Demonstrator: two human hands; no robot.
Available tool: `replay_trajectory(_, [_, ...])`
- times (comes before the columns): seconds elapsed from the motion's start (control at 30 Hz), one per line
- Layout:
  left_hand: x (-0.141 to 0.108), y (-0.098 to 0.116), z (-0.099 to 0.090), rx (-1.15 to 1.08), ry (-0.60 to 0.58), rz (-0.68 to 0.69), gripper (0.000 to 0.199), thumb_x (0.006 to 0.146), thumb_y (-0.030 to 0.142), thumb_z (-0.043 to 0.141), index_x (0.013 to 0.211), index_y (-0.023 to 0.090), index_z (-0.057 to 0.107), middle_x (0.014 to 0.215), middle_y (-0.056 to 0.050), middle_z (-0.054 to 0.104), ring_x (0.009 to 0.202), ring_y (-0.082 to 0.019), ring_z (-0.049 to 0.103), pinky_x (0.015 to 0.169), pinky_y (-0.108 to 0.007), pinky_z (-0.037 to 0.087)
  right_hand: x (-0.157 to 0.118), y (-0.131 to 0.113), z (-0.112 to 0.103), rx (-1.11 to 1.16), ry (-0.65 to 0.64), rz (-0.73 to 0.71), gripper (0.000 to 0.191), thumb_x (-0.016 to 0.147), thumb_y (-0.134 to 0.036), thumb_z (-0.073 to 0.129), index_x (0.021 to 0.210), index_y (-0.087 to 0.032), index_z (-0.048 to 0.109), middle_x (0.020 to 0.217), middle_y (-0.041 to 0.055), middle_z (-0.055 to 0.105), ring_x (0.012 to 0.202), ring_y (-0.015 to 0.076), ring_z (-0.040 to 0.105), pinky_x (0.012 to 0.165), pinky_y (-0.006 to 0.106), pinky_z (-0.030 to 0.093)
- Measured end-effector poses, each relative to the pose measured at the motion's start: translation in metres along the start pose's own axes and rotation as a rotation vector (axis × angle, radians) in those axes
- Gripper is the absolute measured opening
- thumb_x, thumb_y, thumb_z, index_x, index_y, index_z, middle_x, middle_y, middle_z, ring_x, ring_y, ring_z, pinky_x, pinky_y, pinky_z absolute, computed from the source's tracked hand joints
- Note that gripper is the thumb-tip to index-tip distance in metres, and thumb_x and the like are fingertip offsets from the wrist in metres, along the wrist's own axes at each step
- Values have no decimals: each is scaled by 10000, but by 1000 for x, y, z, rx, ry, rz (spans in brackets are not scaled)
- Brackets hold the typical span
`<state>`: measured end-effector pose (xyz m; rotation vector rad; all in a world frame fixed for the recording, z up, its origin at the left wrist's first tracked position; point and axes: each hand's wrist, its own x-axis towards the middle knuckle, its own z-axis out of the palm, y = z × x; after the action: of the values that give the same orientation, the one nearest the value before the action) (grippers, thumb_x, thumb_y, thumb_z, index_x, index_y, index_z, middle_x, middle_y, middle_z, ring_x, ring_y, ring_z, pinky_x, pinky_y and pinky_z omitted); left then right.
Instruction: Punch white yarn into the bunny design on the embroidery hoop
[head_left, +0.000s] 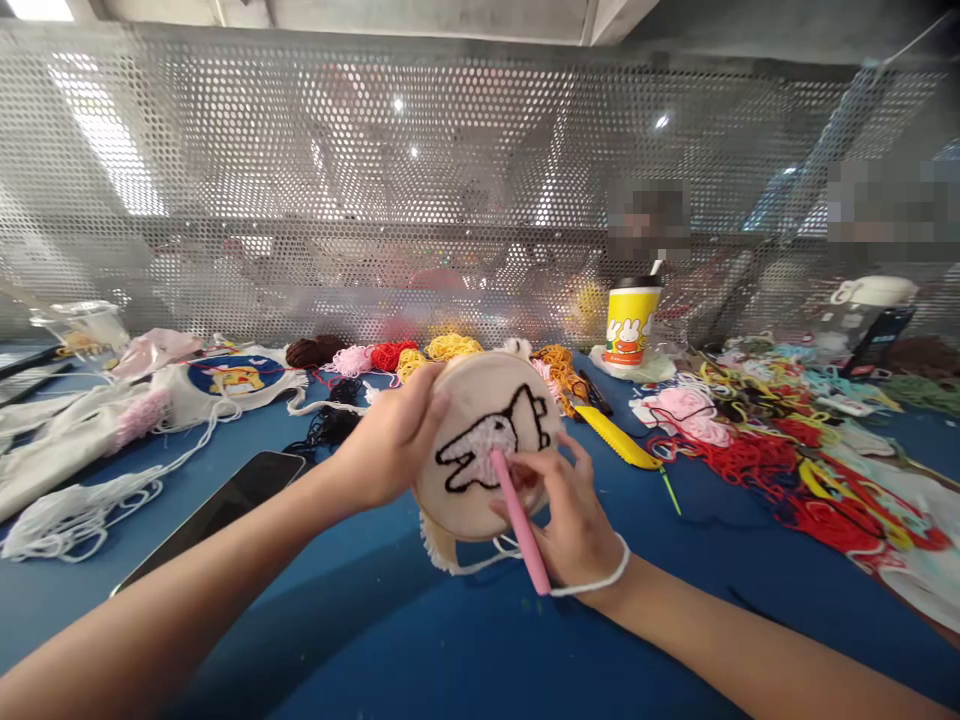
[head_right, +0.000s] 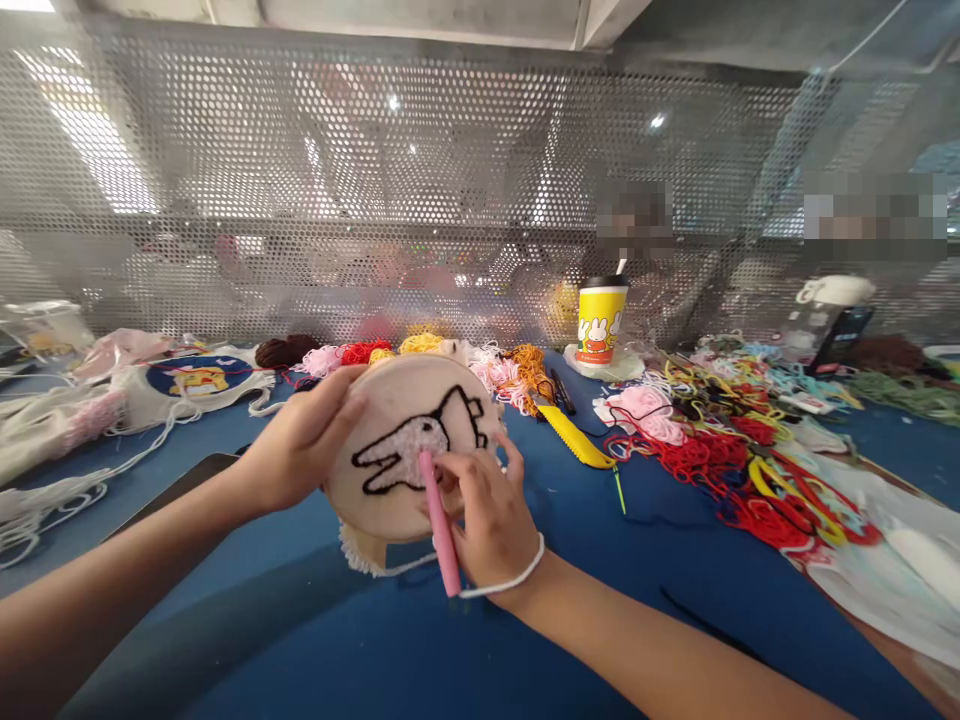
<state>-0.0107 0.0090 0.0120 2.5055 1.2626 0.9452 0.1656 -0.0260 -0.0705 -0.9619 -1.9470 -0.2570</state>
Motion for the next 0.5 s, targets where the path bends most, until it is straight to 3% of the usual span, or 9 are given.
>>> replay_trajectory(0.13, [6, -10, -13, -55, 147, -137, 388, 820, 368, 287, 1068, 132, 469, 926, -73, 590, 840, -208, 538, 693, -318, 441, -1, 4, -1, 27, 16, 0, 370, 717, -140, 449, 1068, -147, 334, 875, 91, 479, 821, 202, 498, 761, 425, 415])
replay_trajectory(0.27, [9, -24, -30, -279, 217, -338, 361, 780, 381, 363, 1020, 155, 508, 728, -35, 588, 643, -173, 560, 499, -254, 444, 1, 22, 0, -101, 25, -83, 352, 744, -167, 418, 1076, -169, 300, 919, 89, 441, 883, 196, 465, 731, 351, 446])
replay_trajectory(0.4, [10, -33, -47, -559, 184, -413, 325, 745, 331, 434, 987, 132, 521, 635, -14, 577, 534, -136, 549, 439, -221, 432, 4, 53, 1, -248, 111, 24, 362, 736, -180, 451, 1075, -166, 324, 922, 103, 445, 860, 229, 464, 722, 426, 408])
replay_trajectory(0.5, [9, -34, -54, -571, 97, -435, 304, 732, 306, 446, 954, 121, 539, 655, -27, 598, 556, -148, 560, 455, -235, 446, 4, 63, 0, -341, 158, 102, 392, 730, -233, 474, 1092, -158, 344, 966, 126, 438, 891, 270, 444, 738, 492, 354])
